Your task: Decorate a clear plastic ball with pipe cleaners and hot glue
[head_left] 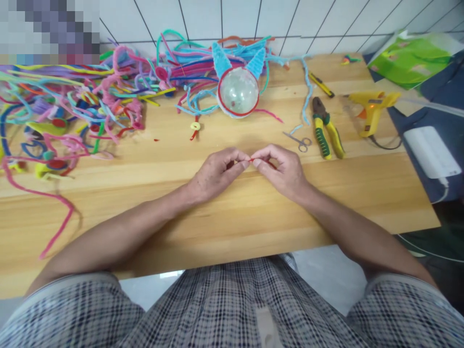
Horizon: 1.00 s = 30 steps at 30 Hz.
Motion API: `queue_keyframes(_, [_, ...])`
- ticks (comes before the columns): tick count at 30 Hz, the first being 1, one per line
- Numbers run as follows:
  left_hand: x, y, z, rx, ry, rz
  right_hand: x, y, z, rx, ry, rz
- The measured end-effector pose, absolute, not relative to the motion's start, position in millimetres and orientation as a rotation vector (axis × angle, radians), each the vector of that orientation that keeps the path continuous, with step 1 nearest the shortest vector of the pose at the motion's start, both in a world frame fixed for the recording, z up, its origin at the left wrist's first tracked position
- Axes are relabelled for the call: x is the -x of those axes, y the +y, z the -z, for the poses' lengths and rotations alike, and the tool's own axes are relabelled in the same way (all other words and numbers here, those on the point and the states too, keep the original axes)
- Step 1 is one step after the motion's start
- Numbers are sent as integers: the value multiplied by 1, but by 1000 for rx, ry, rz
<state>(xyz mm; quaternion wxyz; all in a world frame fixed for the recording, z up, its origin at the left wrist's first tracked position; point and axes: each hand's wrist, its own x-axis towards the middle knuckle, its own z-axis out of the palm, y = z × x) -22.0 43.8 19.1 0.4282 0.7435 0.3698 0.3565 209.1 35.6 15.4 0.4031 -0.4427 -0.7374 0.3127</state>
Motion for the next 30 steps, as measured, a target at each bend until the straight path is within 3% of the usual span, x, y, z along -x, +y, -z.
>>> queue_keyframes(11, [18,37,-23,-1781,1059,-817,-201,29,-20,1186,-1792,-724])
queue_keyframes(19, [14,37,-9,-1956,1042,-999,-200,26,-15,1251,-1795,-838])
queue_keyframes(30, [22,47,-12,-1990,958,-679,-209,31,-18,1159,-1986,-713])
